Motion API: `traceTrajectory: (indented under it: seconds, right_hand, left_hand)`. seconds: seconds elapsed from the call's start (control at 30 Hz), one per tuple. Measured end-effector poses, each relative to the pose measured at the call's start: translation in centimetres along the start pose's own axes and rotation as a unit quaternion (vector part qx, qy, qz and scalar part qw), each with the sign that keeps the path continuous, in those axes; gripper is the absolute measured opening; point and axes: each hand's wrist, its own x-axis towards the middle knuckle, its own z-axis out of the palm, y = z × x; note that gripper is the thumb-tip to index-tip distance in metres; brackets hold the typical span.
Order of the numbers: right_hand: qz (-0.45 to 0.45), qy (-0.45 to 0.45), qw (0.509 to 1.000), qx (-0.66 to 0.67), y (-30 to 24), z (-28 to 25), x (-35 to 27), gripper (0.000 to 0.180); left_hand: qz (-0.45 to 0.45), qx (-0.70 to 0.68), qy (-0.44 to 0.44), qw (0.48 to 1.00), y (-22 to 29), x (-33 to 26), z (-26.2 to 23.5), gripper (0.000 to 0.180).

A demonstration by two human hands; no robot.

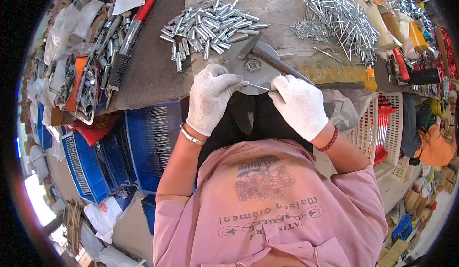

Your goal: Assembling metal hardware components by hand using a hammer.

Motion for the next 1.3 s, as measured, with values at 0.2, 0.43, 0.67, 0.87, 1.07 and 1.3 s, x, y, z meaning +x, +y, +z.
traceTrajectory:
  seconds: [0.2,0.43,0.67,0.87,1.07,1.3]
  right_hand:
    - [0.102,-0.16,0.937,0.292,-0.9,1.0,-1.1,0.013]
    - [0.249,-0.25,0.807,0.474,-3.3,1.5,-1.2,0.016]
    - [0.185,-0.242,0.841,0.447,-5.5,2.1,-0.6,0.027]
    - [0.158,-0.115,0.869,0.455,-1.7,0.8,1.5,0.041]
    - [0.222,-0.119,0.819,0.516,-0.7,1.9,2.0,0.036]
    - [0.216,-0.152,0.805,0.532,-0.4,2.3,3.1,0.033]
  left_hand:
    - [-0.108,-0.005,0.102,0.989,2.4,-2.9,1.3,0.039]
    - [-0.356,-0.261,0.034,0.896,3.5,-3.9,1.3,0.055]
    - [-0.389,-0.357,0.083,0.845,4.5,-4.6,-2.7,0.06]
    - [-0.453,-0.249,0.26,0.816,-1.1,-12.3,-7.3,0.056]
    - [-0.596,-0.088,0.439,0.667,-14.7,-29.7,-6.7,0.05]
    - [-0.684,0.17,0.36,0.611,-24.2,-47.9,-7.2,0.043]
